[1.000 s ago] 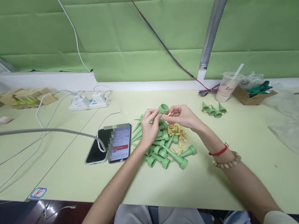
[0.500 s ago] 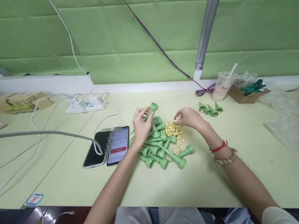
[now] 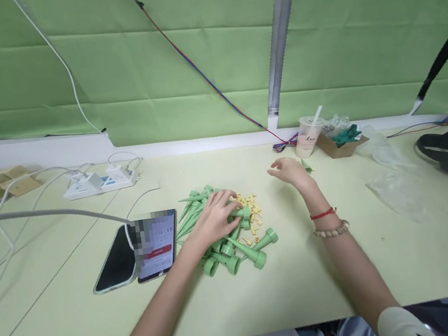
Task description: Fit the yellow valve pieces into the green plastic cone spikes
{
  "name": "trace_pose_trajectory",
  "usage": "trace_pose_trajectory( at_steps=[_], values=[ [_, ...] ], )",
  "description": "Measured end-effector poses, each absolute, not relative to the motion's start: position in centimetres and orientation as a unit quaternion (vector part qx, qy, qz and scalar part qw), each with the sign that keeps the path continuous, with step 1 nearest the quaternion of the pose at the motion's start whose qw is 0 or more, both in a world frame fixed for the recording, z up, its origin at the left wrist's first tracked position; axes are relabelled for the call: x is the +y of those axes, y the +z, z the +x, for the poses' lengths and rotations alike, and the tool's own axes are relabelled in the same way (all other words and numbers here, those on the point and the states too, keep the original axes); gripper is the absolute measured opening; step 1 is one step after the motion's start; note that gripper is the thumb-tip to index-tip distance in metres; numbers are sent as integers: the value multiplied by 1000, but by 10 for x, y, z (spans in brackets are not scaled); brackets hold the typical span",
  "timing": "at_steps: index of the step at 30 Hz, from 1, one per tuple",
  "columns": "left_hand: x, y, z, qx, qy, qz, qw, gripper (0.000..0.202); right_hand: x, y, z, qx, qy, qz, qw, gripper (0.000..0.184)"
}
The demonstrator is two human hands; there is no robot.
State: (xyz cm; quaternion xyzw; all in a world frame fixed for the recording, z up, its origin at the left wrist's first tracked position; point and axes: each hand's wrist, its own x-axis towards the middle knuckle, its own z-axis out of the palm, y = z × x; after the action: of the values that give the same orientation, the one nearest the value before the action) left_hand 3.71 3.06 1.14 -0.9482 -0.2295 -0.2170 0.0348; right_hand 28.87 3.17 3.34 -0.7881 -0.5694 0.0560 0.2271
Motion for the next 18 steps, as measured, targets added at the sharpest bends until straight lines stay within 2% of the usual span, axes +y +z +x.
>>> trace_pose_trajectory(
  at_steps=[5,9,14,18],
  values=[
    [28,11,38,-229,-211,-950,19,18,35,13,338,-495,-2,-833,248,45],
    [25,13,38,-230,-215,-949,12,21,38,-7,356,-512,25,-822,247,56],
    [20,19,40,-206,-272,-939,43,31,42,-10,355,-527,84,-813,234,58],
    [10,15,35,-130,-403,-900,106,23,38,8,351,-520,106,-810,250,53]
  ],
)
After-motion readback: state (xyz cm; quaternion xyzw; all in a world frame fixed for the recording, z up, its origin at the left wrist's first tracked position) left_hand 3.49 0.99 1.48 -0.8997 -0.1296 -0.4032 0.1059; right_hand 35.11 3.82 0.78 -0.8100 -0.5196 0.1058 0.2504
